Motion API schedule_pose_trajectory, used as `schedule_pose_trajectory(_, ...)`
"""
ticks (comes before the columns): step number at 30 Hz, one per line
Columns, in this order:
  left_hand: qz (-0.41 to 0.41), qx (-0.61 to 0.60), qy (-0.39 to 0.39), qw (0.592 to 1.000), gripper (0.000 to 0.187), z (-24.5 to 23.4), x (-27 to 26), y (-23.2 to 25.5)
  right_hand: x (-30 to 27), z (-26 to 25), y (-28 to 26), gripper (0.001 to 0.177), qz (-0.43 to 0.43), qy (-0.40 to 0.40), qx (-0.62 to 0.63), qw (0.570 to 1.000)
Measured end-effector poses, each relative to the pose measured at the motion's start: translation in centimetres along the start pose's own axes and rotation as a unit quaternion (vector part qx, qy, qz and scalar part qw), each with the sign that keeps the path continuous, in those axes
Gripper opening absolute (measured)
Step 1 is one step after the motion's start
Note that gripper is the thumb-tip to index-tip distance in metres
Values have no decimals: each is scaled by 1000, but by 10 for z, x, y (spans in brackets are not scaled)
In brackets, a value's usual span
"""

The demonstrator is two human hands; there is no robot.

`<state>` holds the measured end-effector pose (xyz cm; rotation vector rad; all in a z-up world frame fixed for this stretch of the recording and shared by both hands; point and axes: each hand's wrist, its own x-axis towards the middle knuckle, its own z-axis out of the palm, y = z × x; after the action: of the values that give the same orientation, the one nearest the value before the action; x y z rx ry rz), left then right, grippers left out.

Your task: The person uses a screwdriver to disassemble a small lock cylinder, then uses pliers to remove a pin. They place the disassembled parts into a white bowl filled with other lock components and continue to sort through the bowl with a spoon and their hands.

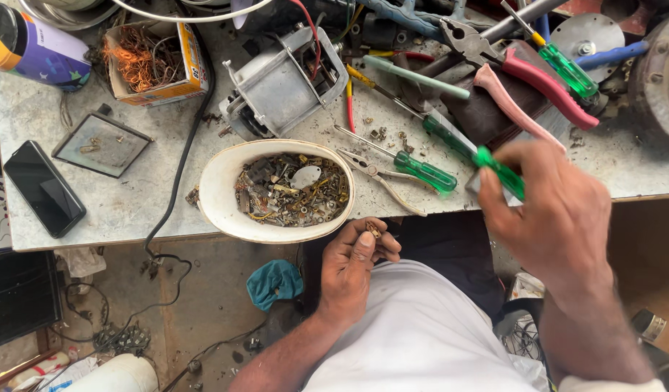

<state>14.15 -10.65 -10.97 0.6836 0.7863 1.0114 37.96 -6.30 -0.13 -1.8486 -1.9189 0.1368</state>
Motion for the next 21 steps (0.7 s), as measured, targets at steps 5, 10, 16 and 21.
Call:
schedule_pose_trajectory(5,-40,-51,-9,998,32,1,4,-4,-26,7,15,20,-19,-16,87,996)
schedule_pose_trajectory(10,-35,-56,-11,998,30,6,7,-4,-54,7,11,27,-78,-44,257,962)
schedule_pose_trajectory(16,10,3,-6,1000,30,14,9,0,-74,18,3,30,-107,-31,293,950)
schedule_pose_trajectory(21,51,56,-21,997,29,21,8,7,-80,26,2,27,-98,-18,278,956)
